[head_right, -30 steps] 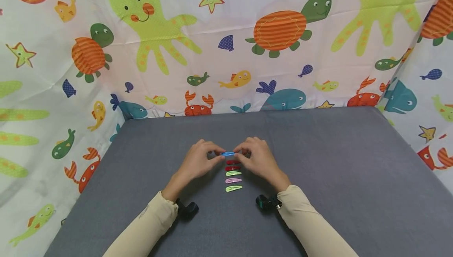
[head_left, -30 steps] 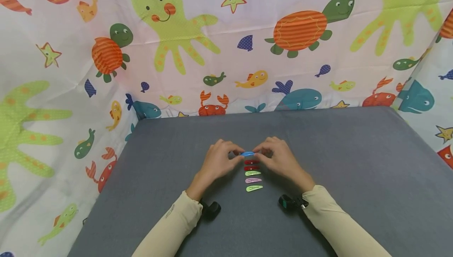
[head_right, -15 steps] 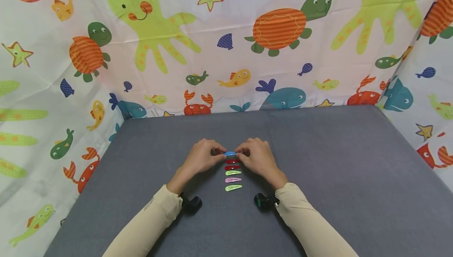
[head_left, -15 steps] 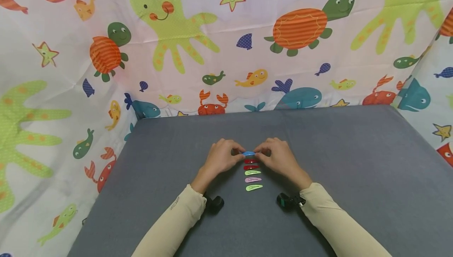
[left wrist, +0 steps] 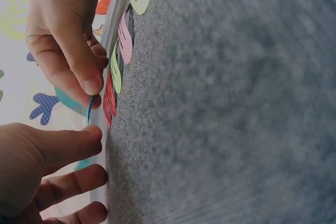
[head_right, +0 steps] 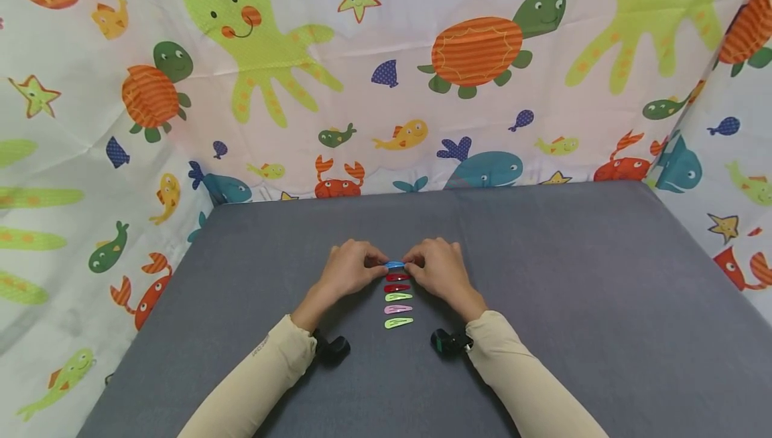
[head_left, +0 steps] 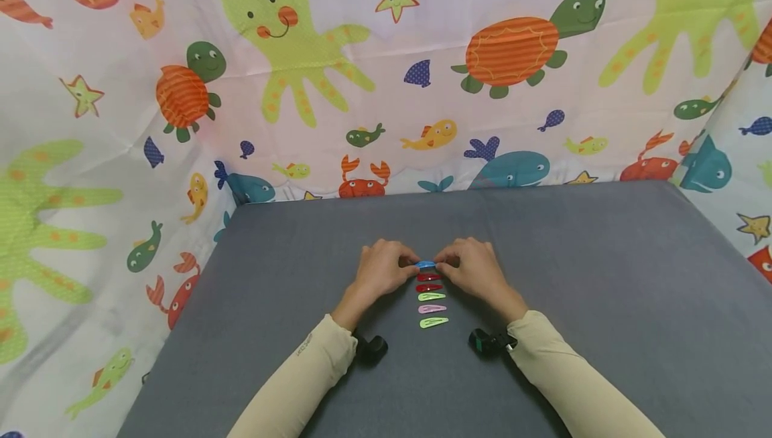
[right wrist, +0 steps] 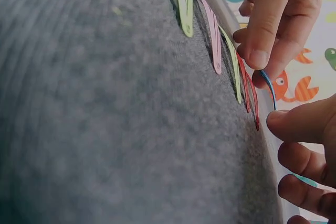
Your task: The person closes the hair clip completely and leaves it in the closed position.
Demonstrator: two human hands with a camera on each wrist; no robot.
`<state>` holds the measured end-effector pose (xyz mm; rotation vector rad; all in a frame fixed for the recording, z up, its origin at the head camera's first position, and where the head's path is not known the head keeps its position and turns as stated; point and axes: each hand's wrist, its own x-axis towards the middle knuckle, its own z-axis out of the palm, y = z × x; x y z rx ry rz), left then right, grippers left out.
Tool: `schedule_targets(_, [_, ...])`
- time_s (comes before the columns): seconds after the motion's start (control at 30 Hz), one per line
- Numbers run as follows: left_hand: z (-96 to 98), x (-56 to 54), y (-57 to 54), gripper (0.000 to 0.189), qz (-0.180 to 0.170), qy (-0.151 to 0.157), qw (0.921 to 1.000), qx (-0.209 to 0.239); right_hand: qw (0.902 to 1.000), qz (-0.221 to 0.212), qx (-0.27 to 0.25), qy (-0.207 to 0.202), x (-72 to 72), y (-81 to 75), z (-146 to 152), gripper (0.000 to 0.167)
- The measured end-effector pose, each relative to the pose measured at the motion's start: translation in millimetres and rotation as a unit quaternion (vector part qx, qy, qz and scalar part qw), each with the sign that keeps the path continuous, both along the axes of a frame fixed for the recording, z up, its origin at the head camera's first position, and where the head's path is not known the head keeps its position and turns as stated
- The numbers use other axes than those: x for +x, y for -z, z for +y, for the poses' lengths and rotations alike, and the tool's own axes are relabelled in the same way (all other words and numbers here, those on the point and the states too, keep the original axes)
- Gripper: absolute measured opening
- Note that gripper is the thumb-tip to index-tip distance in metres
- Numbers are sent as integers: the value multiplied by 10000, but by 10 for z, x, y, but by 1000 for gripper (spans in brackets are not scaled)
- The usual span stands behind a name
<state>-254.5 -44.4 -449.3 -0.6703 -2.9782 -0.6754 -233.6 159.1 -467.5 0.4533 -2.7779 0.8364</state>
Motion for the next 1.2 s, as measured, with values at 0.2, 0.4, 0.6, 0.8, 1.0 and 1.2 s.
schedule_targets(0.2, [0, 5, 16, 14, 44, -13, 10000, -82, 10000, -60, 53, 28, 8, 14, -13, 7])
schedule_targets(0.4, [13, 3, 30, 14, 133, -3, 9997, -209, 10000, -12, 84, 38, 11, 20, -2, 7])
schedule_targets(0.6, [21, 12, 20, 13, 135, 7, 9998, -159, 9999, -44, 76, 47, 18, 10, 7, 8])
schedule_targets(0.8, [26, 22, 14, 12, 154, 7, 9997, -192, 9999, -49, 75, 79, 33, -6, 6, 8])
schedule_targets(1.0, [29, 29, 7, 12, 166, -23, 9996, -211, 9999, 4, 44, 112, 41, 7, 15, 10])
schedule_targets(1.2, [16, 40, 28, 12, 104, -61, 9998, -149, 9996, -86, -215, 145, 56, 68, 74, 14])
